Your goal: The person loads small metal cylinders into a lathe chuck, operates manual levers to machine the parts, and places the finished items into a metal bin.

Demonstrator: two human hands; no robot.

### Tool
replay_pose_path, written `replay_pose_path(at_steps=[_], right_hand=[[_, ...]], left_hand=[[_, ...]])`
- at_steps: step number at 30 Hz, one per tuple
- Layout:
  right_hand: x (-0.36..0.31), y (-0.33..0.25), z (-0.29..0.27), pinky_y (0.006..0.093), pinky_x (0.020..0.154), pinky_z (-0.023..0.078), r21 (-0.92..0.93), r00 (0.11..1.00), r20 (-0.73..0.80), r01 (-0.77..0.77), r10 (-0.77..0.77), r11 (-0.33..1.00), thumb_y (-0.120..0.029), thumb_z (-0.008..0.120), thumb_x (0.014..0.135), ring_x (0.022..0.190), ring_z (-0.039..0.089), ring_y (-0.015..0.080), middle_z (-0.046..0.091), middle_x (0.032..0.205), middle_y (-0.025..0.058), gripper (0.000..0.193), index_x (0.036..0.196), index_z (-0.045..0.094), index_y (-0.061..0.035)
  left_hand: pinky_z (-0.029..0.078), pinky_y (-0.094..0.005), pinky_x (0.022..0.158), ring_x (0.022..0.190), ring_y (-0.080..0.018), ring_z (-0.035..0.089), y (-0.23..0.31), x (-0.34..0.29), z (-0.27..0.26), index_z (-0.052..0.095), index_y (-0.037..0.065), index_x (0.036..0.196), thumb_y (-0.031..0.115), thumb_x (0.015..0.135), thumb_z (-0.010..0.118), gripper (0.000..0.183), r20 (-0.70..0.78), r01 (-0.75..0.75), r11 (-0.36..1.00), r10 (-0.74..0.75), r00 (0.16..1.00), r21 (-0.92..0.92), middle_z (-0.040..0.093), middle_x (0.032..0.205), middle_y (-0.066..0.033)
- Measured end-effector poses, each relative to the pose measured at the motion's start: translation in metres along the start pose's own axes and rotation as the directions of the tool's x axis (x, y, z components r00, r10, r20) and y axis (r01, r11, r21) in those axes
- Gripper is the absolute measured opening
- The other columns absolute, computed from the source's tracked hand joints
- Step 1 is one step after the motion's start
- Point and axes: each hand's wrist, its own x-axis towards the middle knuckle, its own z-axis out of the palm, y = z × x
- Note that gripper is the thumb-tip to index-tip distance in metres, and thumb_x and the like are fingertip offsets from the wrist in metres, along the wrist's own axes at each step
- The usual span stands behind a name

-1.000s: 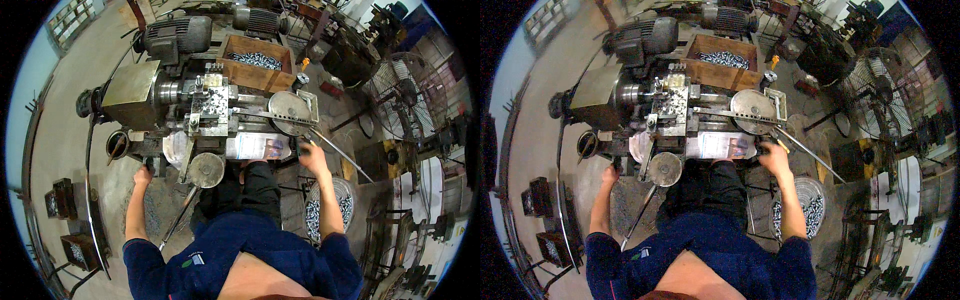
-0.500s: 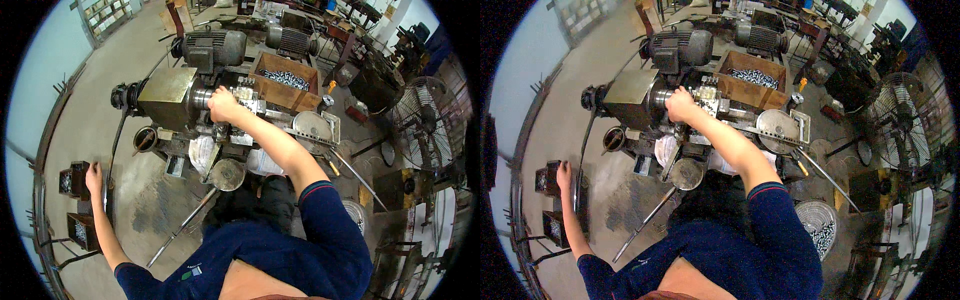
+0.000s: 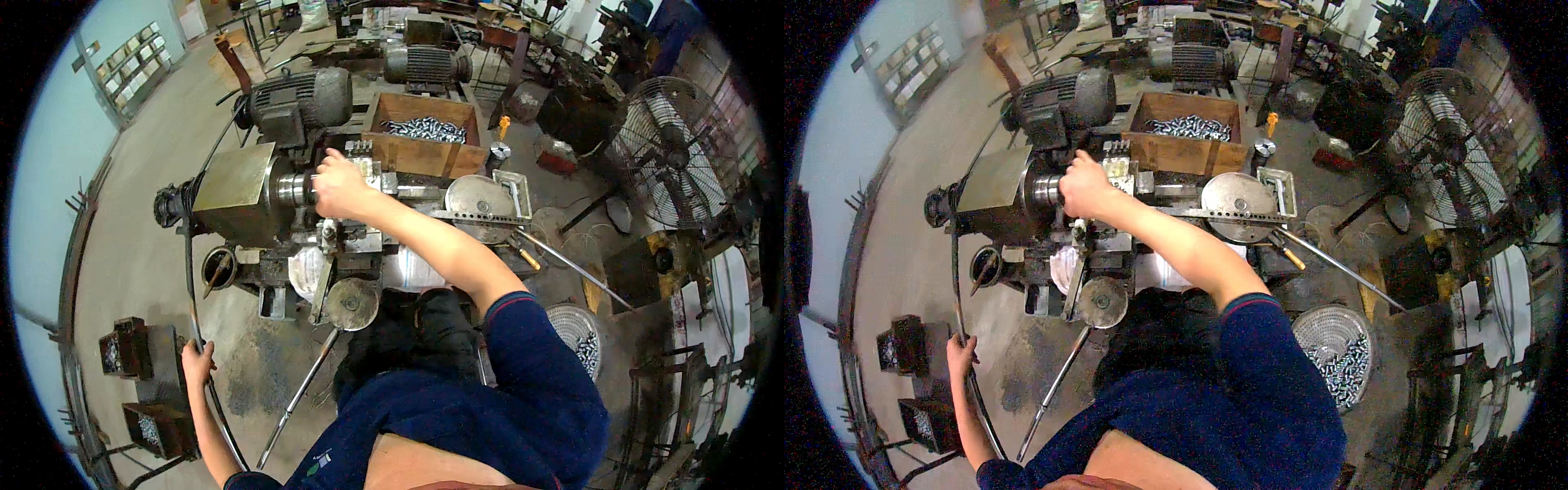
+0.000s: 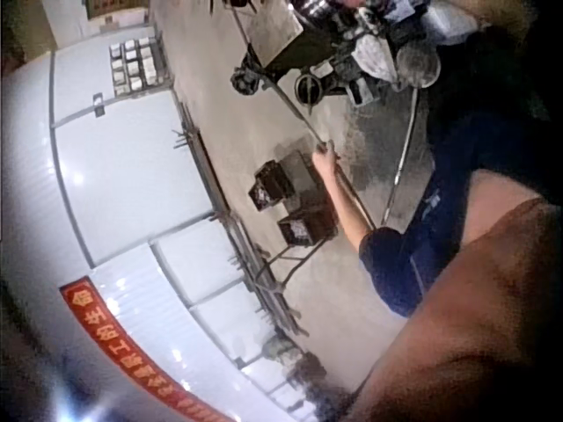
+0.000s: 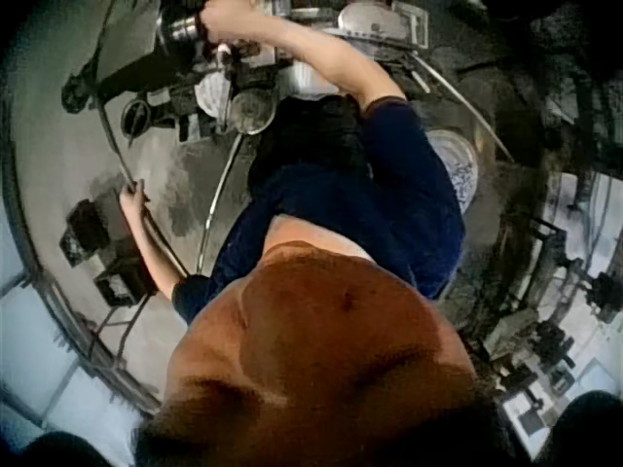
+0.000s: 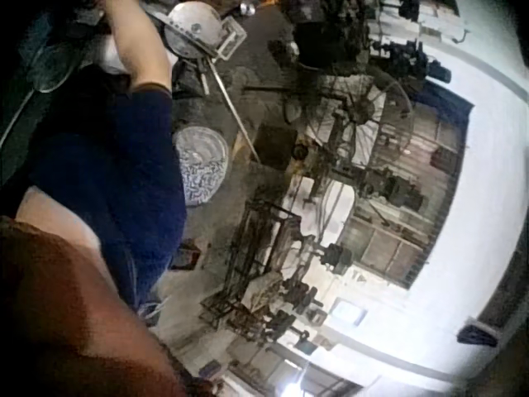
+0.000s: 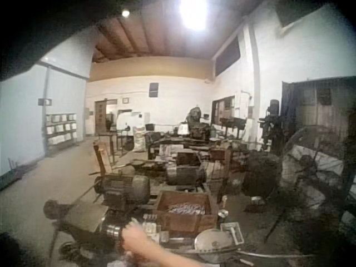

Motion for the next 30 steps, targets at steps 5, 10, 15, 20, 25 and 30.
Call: replay_pose_path(at_steps=[5,10,15,20,25,30], right_hand=[[-0.063,0.059,-0.052,0.0396,0.075,0.047,0.127,0.981,0.145,-0.145,0.127,0.981,-0.023,0.062,0.053,0.079,0.056,0.032,0.058,0.069,0.0173,0.024,0.059,0.061,0.0],[-0.094,0.113,-0.035,0.0431,0.093,0.04,-0.087,0.87,-0.01,-0.491,0.492,0.867,-0.014,0.063,0.059,0.11,0.047,0.0376,0.048,0.123,0.02,0.053,0.112,0.058,-0.0107],[-0.157,0.082,-0.031,0.0405,0.094,0.041,0.264,0.907,0.092,-0.421,0.412,0.868,-0.018,0.066,0.055,0.112,0.047,0.0362,0.045,0.128,0.0209,0.053,0.107,0.062,-0.0081],[-0.32,0.091,-0.029,0.0379,0.089,0.045,0.357,0.723,0.021,-0.651,0.691,0.67,-0.017,0.064,0.055,0.104,0.055,0.0336,0.056,0.115,0.021,0.047,0.101,0.065,-0.0058],[-0.564,0.083,-0.041,0.038,0.073,0.05,0.132,0.179,0.006,-0.975,0.984,0.177,-0.026,0.064,0.06,0.081,0.061,0.0313,0.064,0.082,0.0171,0.031,0.084,0.068,-0.0079],[-0.7,0.01,-0.046,0.0371,0.081,0.049,-0.198,-0.52,0.084,-0.845,0.85,-0.497,-0.03,0.061,0.065,0.088,0.062,0.031,0.064,0.089,0.0178,0.029,0.08,0.067,-0.0056]], left_hand=[[0.048,-0.0333,0.041,0.043,-0.021,0.057,-0.031,0.016,0.021,0.052,-0.007,0.079,0.013,0.079,0.06,0.021,-0.034,0.042,0.959,-0.054,0.998,-0.281,0.054,0.052,-0.0098],[0.048,-0.0324,0.041,0.043,-0.0194,0.056,-0.018,0.022,0.018,0.053,-0.006,0.08,0.013,0.081,0.06,0.02,-0.002,0.002,0.936,-0.003,1.0,-0.353,0.054,0.054,-0.0092],[0.049,-0.0298,0.045,0.047,-0.0145,0.054,-0.026,0.022,0.019,0.054,-0.003,0.081,0.018,0.084,0.061,0.023,-0.024,-0.044,0.917,0.037,0.999,-0.397,0.053,0.056,-0.0067],[0.044,-0.0295,0.046,0.047,-0.0126,0.051,-0.026,0.035,0.016,0.055,-0.002,0.083,0.023,0.086,0.061,0.026,0.035,0.017,0.922,-0.004,0.999,-0.386,0.053,0.057,-0.0039],[0.047,-0.0284,0.051,0.054,-0.0154,0.052,-0.027,0.012,0.018,0.059,-0.006,0.089,0.027,0.085,0.063,0.033,0.0,0.138,0.915,-0.15,0.989,-0.38,0.056,0.065,-0.0087],[0.049,-0.0298,0.054,0.059,-0.018,0.055,-0.013,-0.006,0.011,0.061,-0.009,0.089,0.029,0.081,0.064,0.039,0.056,0.297,0.92,-0.293,0.955,-0.255,0.06,0.076,-0.0135]])
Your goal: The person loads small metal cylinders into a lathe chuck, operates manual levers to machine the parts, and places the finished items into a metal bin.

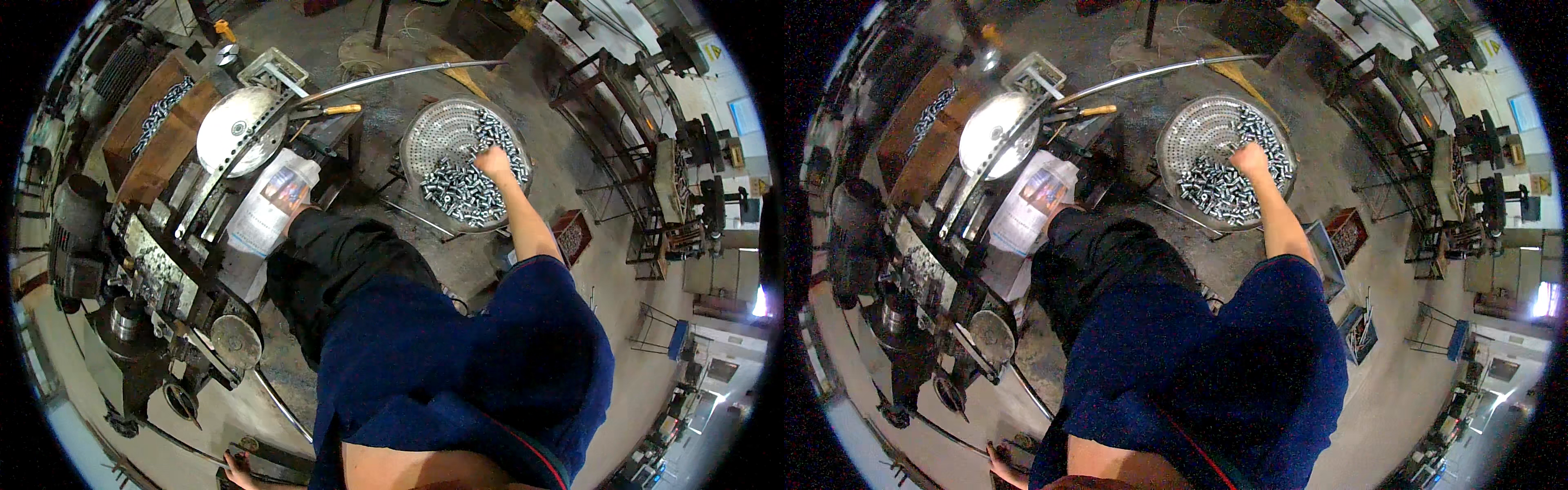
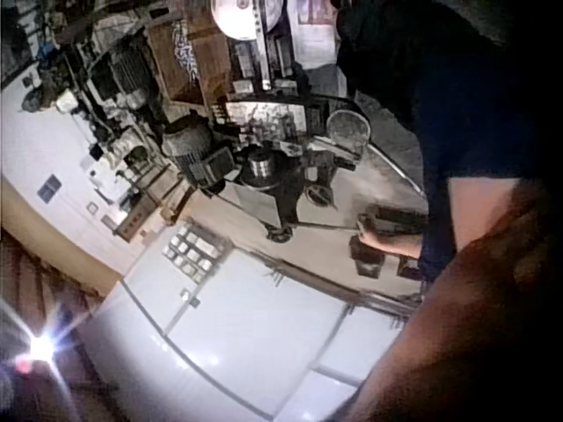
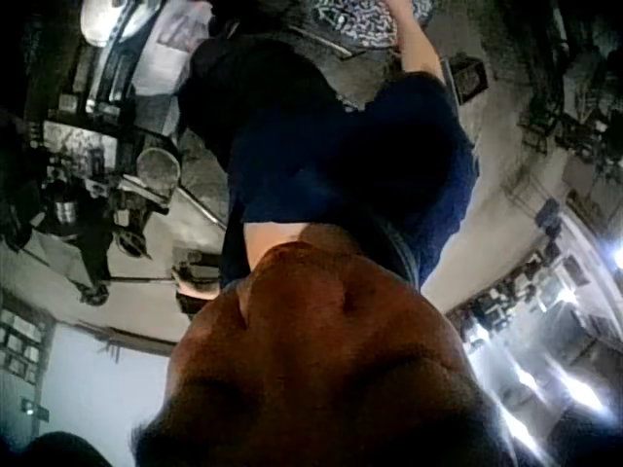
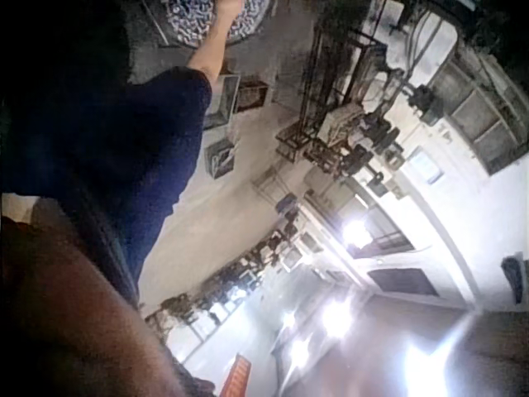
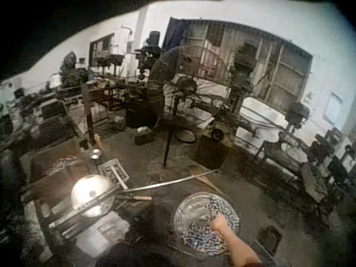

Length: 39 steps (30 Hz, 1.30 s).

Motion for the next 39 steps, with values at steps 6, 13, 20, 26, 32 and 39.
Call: replay_pose_path(at_steps=[6,13,20,26,32,39], right_hand=[[0.009,0.044,0.079,0.0351,0.084,0.048,-0.106,0.945,0.097,0.321,-0.311,0.941,-0.029,0.054,0.069,0.092,0.061,0.03,0.065,0.094,0.0151,0.028,0.084,0.069,-0.0097],[-0.01,-0.047,0.026,0.0363,0.086,0.047,-0.233,0.942,0.299,0.228,-0.154,0.945,-0.031,0.058,0.067,0.096,0.061,0.0272,0.063,0.105,0.0133,0.035,0.093,0.067,-0.009],[-0.034,-0.068,0.003,0.0345,0.09,0.046,-0.318,0.936,0.341,0.198,-0.083,0.927,-0.03,0.062,0.062,0.107,0.056,0.0277,0.058,0.113,0.0177,0.048,0.104,0.062,-0.0056],[-0.028,-0.065,0.01,0.034,0.089,0.045,-0.138,0.918,0.134,0.391,-0.374,0.91,-0.027,0.061,0.063,0.101,0.056,0.03,0.06,0.107,0.0172,0.04,0.096,0.066,-0.0052],[-0.13,-0.185,-0.038,0.0378,0.093,0.041,0.394,0.527,-0.141,0.806,-0.838,0.441,-0.024,0.067,0.058,0.109,0.05,0.0354,0.051,0.117,0.0228,0.048,0.101,0.065,-0.0045],[-0.321,-0.339,-0.031,0.0436,0.077,0.045,0.575,-0.219,-0.448,0.673,-0.867,-0.466,-0.018,0.062,0.052,0.095,0.051,0.039,0.049,0.108,0.024,0.036,0.082,0.06,0.0028]], left_hand=[[0.044,-0.0342,0.063,0.072,-0.0216,0.055,0.056,-0.039,0.042,0.059,-0.001,0.092,0.036,0.08,0.064,0.039,0.079,-0.27,0.95,0.285,0.955,-0.158,0.057,0.084,-0.0107],[0.043,-0.0271,0.051,0.053,-0.017,0.055,0.011,0.016,0.009,0.06,-0.003,0.074,0.037,0.082,0.061,0.041,0.052,-0.129,0.989,0.132,0.99,-0.066,0.059,0.063,-0.008],[0.048,-0.0287,0.052,0.049,-0.0123,0.049,-0.028,0.057,-0.012,0.059,-0.007,0.103,0.03,0.084,0.064,0.042,0.087,-0.093,0.991,0.101,0.991,-0.095,0.056,0.063,-0.0081],[0.048,-0.0353,0.057,0.057,-0.026,0.056,-0.03,0.064,-0.029,0.059,-0.007,0.093,0.032,0.081,0.064,0.041,0.004,-0.403,0.687,0.504,0.864,0.605,0.058,0.065,-0.0156],[0.046,-0.0325,0.07,0.085,-0.0201,0.059,0.1,-0.018,0.018,0.052,0.0,0.12,0.025,0.088,0.056,0.04,0.274,-0.624,0.689,0.561,0.782,0.369,0.062,0.092,-0.013],[0.043,-0.0238,0.071,0.079,-0.0116,0.055,0.216,-0.11,0.177,0.054,-0.006,0.112,0.021,0.091,0.053,0.034,0.583,-0.75,0.64,0.677,0.449,-0.166,0.061,0.089,-0.0069]])
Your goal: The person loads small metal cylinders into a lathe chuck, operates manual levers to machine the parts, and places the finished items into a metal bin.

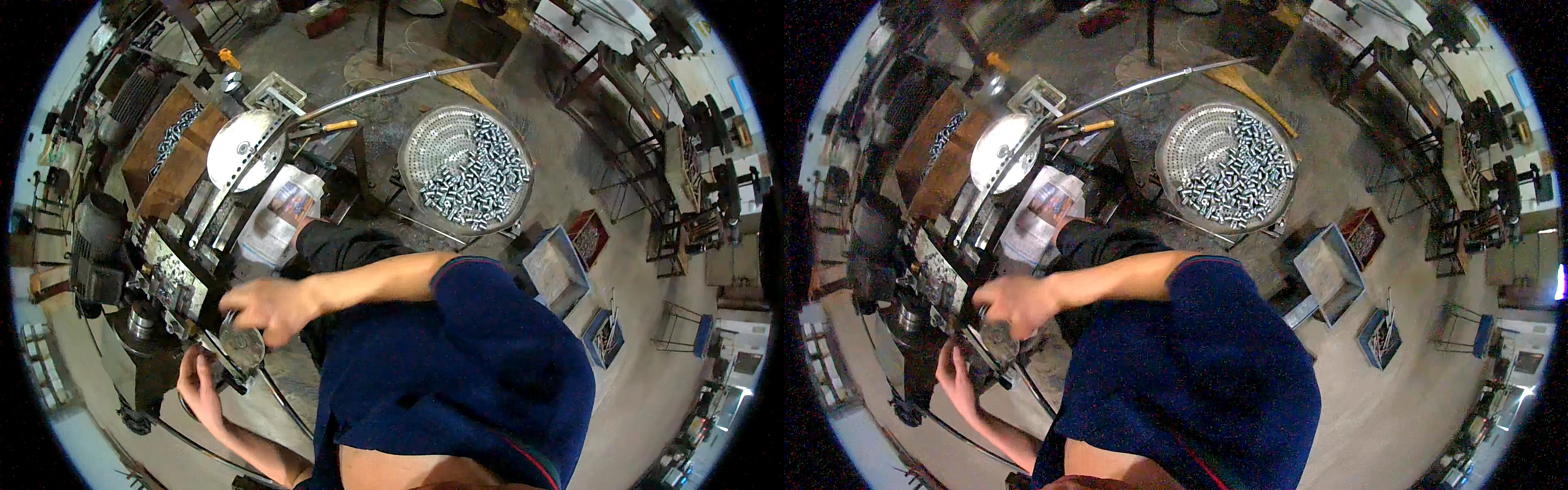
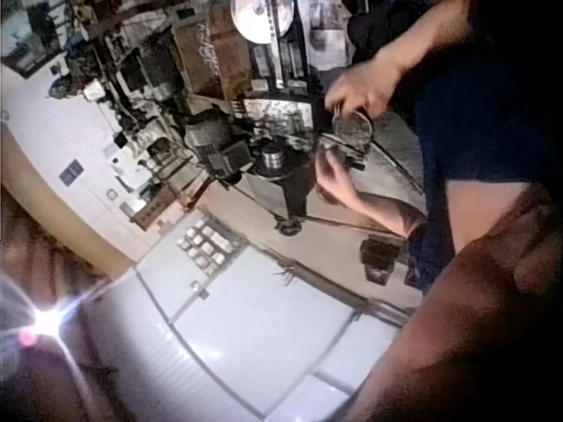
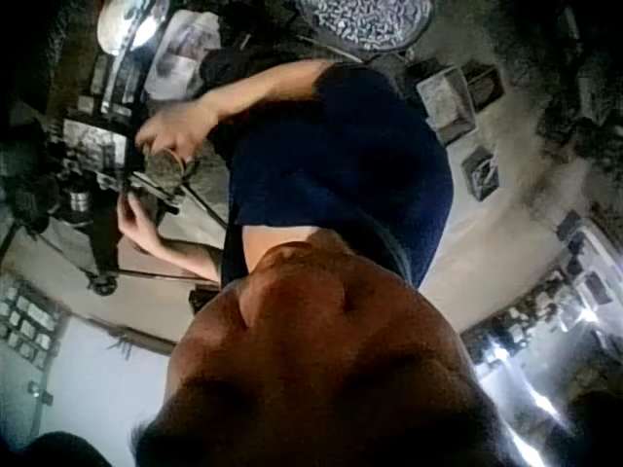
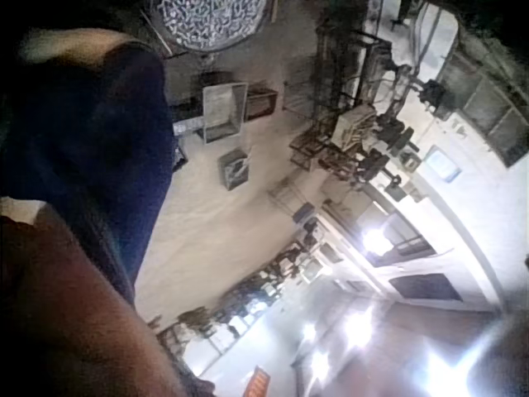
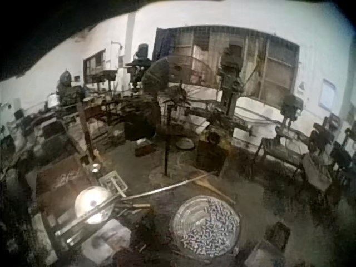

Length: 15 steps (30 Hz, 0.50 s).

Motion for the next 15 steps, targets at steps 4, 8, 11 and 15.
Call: replay_pose_path(at_steps=[4,8,11,15], right_hand=[[0.028,-0.023,0.02,0.0406,0.073,0.046,-0.026,0.999,-0.034,0.022,-0.023,0.999,-0.01,0.06,0.047,0.089,0.051,0.0356,0.05,0.104,0.0228,0.03,0.073,0.058,0.006],[0.026,-0.026,0.027,0.0394,0.07,0.046,-0.091,0.998,0.067,-0.012,0.018,0.996,-0.012,0.06,0.047,0.086,0.051,0.033,0.051,0.096,0.0197,0.027,0.068,0.059,0.0056],[0.023,-0.015,0.041,0.0382,0.068,0.046,-0.08,0.997,-0.069,-0.036,0.031,0.996,-0.019,0.061,0.047,0.083,0.051,0.0305,0.05,0.085,0.015,0.021,0.055,0.058,0.0002],[0.027,-0.011,0.037,0.0395,0.064,0.046,-0.048,1.0,-0.011,-0.006,0.006,0.999,-0.019,0.06,0.051,0.08,0.052,0.0304,0.052,0.078,0.0136,0.018,0.052,0.055,-0.0021]], left_hand=[[0.04,-0.0244,0.075,0.081,-0.0094,0.049,0.003,0.011,0.024,0.057,-0.008,0.1,0.024,0.093,0.051,0.033,0.098,0.06,0.994,-0.051,0.994,-0.092,0.059,0.088,-0.0044],[0.029,-0.0216,0.056,0.065,-0.0052,0.037,-0.013,0.006,0.04,0.055,-0.004,0.078,0.025,0.093,0.052,0.032,0.03,-0.014,0.977,0.021,0.999,-0.213,0.05,0.07,0.0027],[0.025,-0.023,0.053,0.063,-0.0048,0.034,-0.004,0.007,0.047,0.05,-0.002,0.07,0.025,0.092,0.052,0.035,-0.018,-0.006,0.991,0.004,1.0,-0.13,0.044,0.064,0.0042],[0.018,-0.0259,0.048,0.057,-0.0038,0.028,-0.01,-0.001,0.049,0.045,0.001,0.064,0.023,0.09,0.054,0.036,-0.132,0.058,0.985,-0.08,0.988,-0.163,0.036,0.058,0.0062]])
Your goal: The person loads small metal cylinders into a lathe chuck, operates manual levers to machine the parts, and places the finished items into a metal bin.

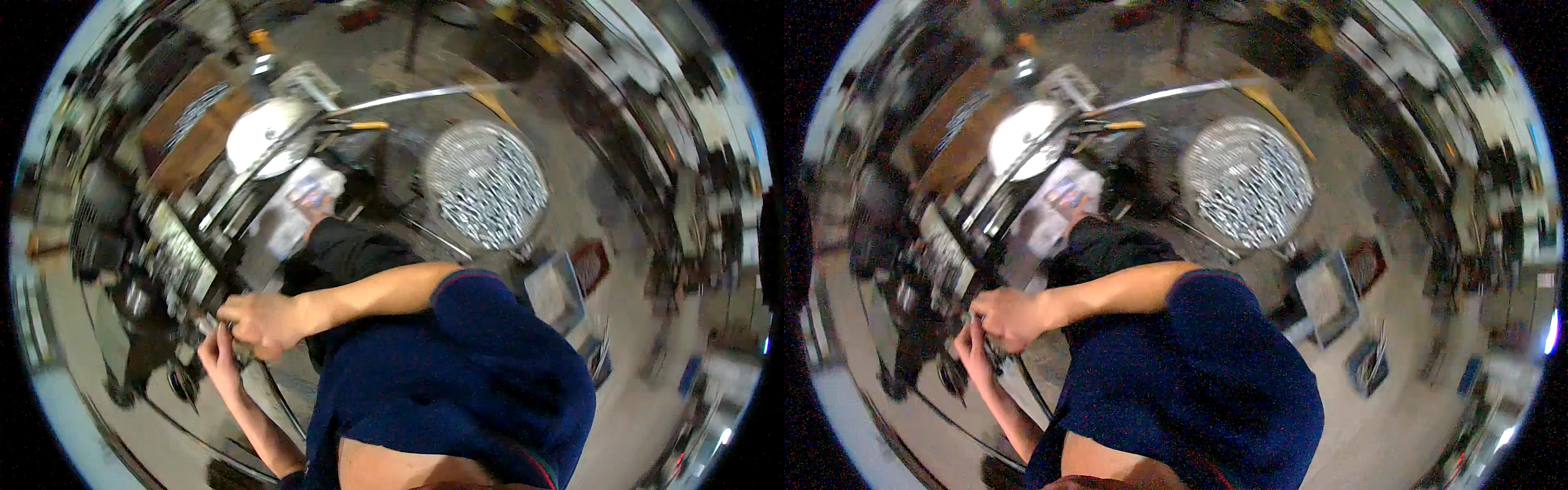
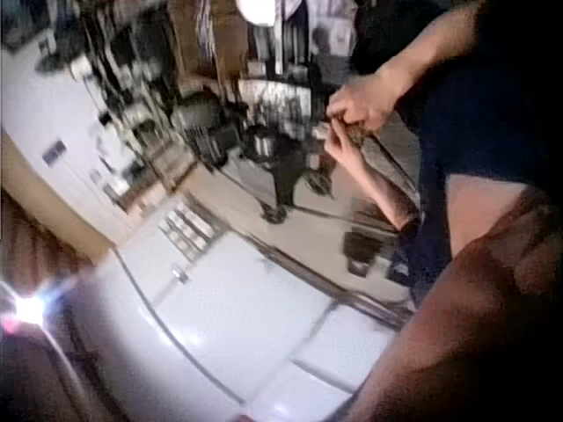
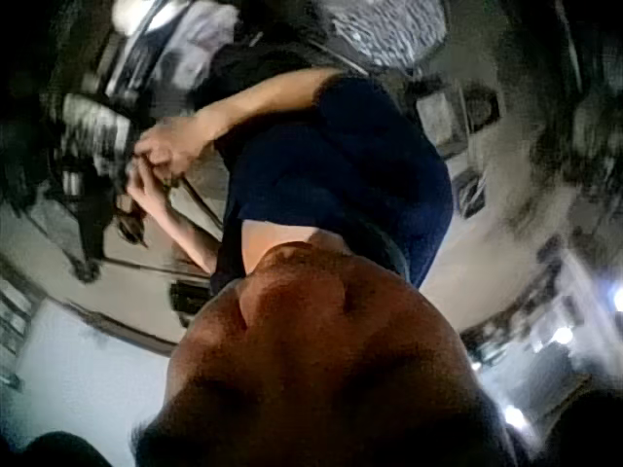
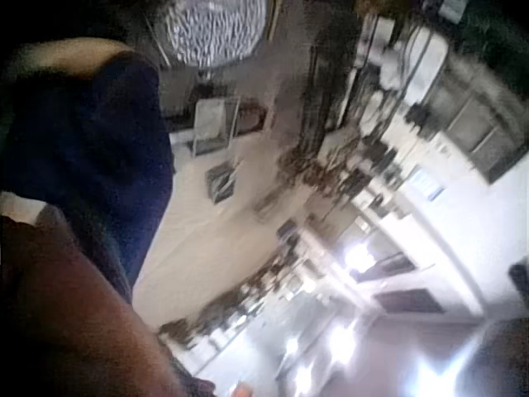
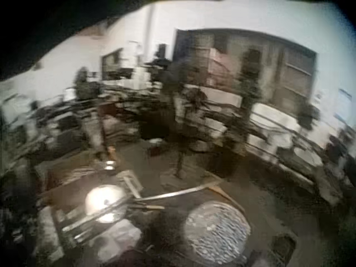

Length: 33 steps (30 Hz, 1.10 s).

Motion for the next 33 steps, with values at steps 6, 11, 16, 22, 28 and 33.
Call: replay_pose_path(at_steps=[6,11,16,22,28,33], right_hand=[[0.016,0.001,-0.023,0.0383,0.066,0.046,-0.086,0.995,0.085,0.064,-0.057,0.994,-0.018,0.062,0.053,0.077,0.05,0.0294,0.052,0.08,0.0119,0.019,0.065,0.056,-0.0036],[0.038,-0.005,-0.026,0.0373,0.067,0.046,-0.027,0.965,0.248,0.1,-0.091,0.995,-0.015,0.062,0.055,0.077,0.05,0.0279,0.054,0.084,0.0112,0.019,0.071,0.06,-0.0043],[0.073,-0.003,-0.015,0.0376,0.068,0.046,0.017,0.854,0.497,0.166,-0.153,0.986,-0.018,0.062,0.057,0.077,0.052,0.029,0.057,0.082,0.0115,0.02,0.071,0.062,-0.0039],[0.15,0.021,0.008,0.0391,0.072,0.046,-0.108,0.785,0.59,0.307,-0.187,0.946,-0.019,0.065,0.057,0.084,0.055,0.0304,0.059,0.086,0.0145,0.026,0.078,0.064,-0.0031],[0.225,0.075,0.065,0.0373,0.086,0.042,-0.556,0.741,0.665,0.408,0.093,0.725,-0.024,0.066,0.054,0.086,0.057,0.028,0.064,0.081,0.0124,0.023,0.07,0.069,-0.008],[0.23,0.104,0.09,0.037,0.097,0.036,-0.626,0.713,0.674,0.412,0.194,0.662,-0.024,0.066,0.054,0.092,0.059,0.0284,0.065,0.08,0.0138,0.022,0.07,0.069,-0.0086]], left_hand=[[0.034,-0.0232,0.055,0.061,-0.0057,0.043,0.016,0.01,-0.004,0.055,-0.001,0.069,0.028,0.092,0.049,0.038,0.176,0.023,0.998,-0.012,0.984,-0.059,0.051,0.061,0.0017],[0.04,-0.0261,0.054,0.059,-0.008,0.05,0.012,0.003,-0.02,0.06,-0.003,0.075,0.027,0.092,0.049,0.036,0.193,0.054,0.981,-0.018,0.981,-0.184,0.058,0.062,-0.0022],[0.042,-0.0284,0.052,0.058,-0.0111,0.055,0.003,-0.001,-0.05,0.061,-0.002,0.078,0.028,0.089,0.053,0.033,0.21,-0.134,0.989,0.118,0.971,0.064,0.058,0.059,-0.0068],[0.045,-0.0297,0.056,0.062,-0.0163,0.058,-0.018,-0.05,-0.144,0.058,0.0,0.106,0.019,0.086,0.055,0.028,-0.215,0.026,0.978,0.02,0.976,0.205,0.061,0.073,-0.0157],[0.045,-0.0349,0.061,0.065,-0.0235,0.059,-0.116,-0.168,-0.241,0.054,-0.001,0.114,0.006,0.084,0.051,0.031,-0.588,0.455,0.519,0.117,0.8,0.723,0.059,0.073,-0.0194],[0.047,-0.032,0.061,0.065,-0.0203,0.06,-0.152,-0.217,-0.213,0.051,-0.004,0.116,0.012,0.082,0.057,0.038,-0.628,0.489,0.852,-0.278,0.727,0.189,0.062,0.077,-0.0143]])
